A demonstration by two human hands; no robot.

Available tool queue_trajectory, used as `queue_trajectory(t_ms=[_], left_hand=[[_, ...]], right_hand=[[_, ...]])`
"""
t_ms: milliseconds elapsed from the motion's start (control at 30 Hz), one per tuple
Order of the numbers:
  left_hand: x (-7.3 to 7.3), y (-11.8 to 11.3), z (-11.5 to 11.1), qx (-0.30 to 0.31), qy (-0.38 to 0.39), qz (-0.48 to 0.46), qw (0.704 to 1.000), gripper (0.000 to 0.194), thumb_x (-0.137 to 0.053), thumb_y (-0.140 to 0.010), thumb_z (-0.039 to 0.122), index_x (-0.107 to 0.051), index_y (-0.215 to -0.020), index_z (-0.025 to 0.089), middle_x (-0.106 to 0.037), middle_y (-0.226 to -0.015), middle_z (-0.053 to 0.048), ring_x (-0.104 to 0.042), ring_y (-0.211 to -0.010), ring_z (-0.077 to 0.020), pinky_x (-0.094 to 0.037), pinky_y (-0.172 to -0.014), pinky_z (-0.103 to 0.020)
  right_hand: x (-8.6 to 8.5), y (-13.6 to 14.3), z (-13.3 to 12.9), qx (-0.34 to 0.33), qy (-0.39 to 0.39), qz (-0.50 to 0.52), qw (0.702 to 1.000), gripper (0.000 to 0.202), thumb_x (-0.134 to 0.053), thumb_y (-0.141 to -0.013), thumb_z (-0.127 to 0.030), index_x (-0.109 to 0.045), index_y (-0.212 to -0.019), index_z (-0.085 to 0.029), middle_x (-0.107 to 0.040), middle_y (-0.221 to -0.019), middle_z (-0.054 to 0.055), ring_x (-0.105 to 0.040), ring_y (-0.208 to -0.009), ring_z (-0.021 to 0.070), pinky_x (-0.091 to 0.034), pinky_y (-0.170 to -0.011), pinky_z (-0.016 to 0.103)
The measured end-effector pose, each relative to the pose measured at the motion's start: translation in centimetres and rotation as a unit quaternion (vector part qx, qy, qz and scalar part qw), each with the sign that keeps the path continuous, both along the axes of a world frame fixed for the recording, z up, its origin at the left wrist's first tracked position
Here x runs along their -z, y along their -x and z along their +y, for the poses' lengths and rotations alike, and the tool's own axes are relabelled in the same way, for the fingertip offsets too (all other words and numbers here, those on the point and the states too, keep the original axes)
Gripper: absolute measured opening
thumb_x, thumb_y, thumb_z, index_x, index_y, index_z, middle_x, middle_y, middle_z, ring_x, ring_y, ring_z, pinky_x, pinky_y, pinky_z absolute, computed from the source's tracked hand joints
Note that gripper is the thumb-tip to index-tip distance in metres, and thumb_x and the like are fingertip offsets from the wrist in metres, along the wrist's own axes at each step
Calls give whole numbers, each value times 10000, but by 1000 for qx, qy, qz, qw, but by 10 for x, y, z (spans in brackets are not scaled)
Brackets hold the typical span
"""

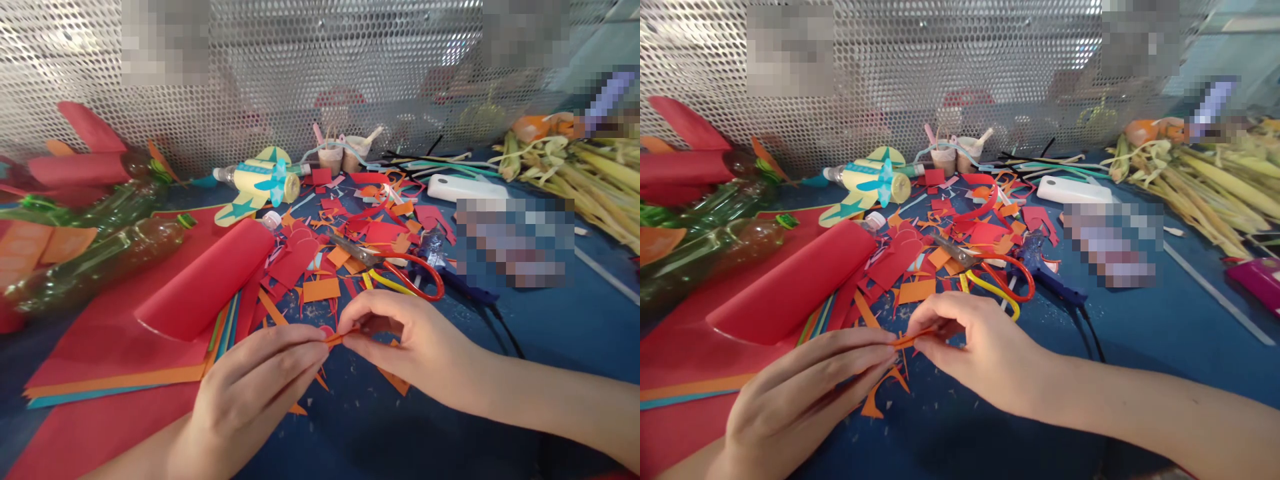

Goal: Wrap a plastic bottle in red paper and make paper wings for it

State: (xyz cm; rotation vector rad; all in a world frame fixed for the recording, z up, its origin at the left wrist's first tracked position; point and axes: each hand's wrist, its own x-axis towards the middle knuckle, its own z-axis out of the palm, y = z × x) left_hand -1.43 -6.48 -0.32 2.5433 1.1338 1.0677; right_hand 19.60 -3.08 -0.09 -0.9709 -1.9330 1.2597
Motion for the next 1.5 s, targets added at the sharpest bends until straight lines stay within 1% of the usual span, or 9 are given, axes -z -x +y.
queue_trajectory(t_ms=[133, 267, 400, 700, 967, 1100, 1167, 1300, 1500], left_hand=[[-1, -6, 5, -28, 44, -54, 997, 157, -630, -795, 103, -666, -838, 249, -736, -825, 22, -709, -709, -123, -597, -675, -191], [0, -10, 8, -54, 115, -134, 983, 144, -645, -765, 109, -666, -754, 251, -735, -753, 35, -707, -670, -127, -598, -662, -196], [1, -11, 7, -56, 149, -158, 975, 153, -662, -744, 100, -670, -759, 252, -737, -753, 36, -707, -673, -129, -594, -649, -189], [4, -8, 3, -42, 101, -116, 987, 124, -692, -770, 149, -657, -826, 254, -724, -833, 42, -693, -737, -107, -565, -705, -173], [4, -7, 1, -45, 68, -108, 991, 107, -676, -782, 140, -650, -822, 235, -707, -842, 42, -680, -723, -86, -548, -702, -152], [5, -7, -2, -51, 90, -122, 987, 145, -687, -764, 123, -642, -819, 249, -699, -830, 52, -676, -727, -88, -549, -722, -151], [7, -8, -4, -58, 121, -161, 978, 188, -693, -755, 122, -634, -852, 272, -696, -817, 57, -680, -735, -102, -561, -726, -164], [11, -13, -6, -85, 201, -263, 940, 278, -716, -726, 122, -618, -898, 317, -686, -805, 62, -684, -713, -123, -583, -687, -181], [12, -16, -3, -104, 262, -317, 906, 278, -719, -688, 74, -646, -840, 296, -680, -765, 64, -682, -696, -109, -563, -669, -142]], right_hand=[[0, -1, -1, -13, -129, -21, 991, 125, -584, -845, -106, -653, -864, -209, -677, -853, 14, -645, -773, 118, -543, -734, 244], [3, -1, -1, -11, -201, -33, 979, 92, -616, -842, -135, -649, -894, -203, -692, -863, 27, -659, -781, 126, -549, -740, 235], [5, -1, -2, 2, -249, -43, 967, 85, -593, -858, -124, -645, -884, -186, -699, -864, 35, -664, -793, 127, -545, -738, 227], [2, -1, -2, 2, -150, -4, 989, 83, -626, -822, -103, -648, -844, -180, -686, -879, 27, -665, -813, 120, -539, -758, 211], [-1, -2, -1, 0, -115, -4, 993, 53, -651, -810, -135, -643, -809, -187, -686, -879, 7, -660, -814, 112, -536, -763, 215], [-4, -3, -2, -8, -51, -21, 998, 68, -647, -792, -127, -625, -773, -189, -679, -866, -7, -649, -780, 96, -517, -719, 190], [-5, -2, -2, -6, -21, -26, 999, 84, -645, -778, -113, -614, -758, -189, -672, -845, -14, -641, -759, 90, -507, -690, 181], [-4, -1, -4, 1, -5, -21, 1000, 104, -631, -770, -91, -600, -746, -187, -660, -828, -15, -630, -756, 90, -498, -695, 186], [2, 0, -4, 5, 12, 42, 999, 159, -623, -793, -108, -509, -834, -211, -604, -791, -41, -605, -712, 81, -511, -683, 185]])
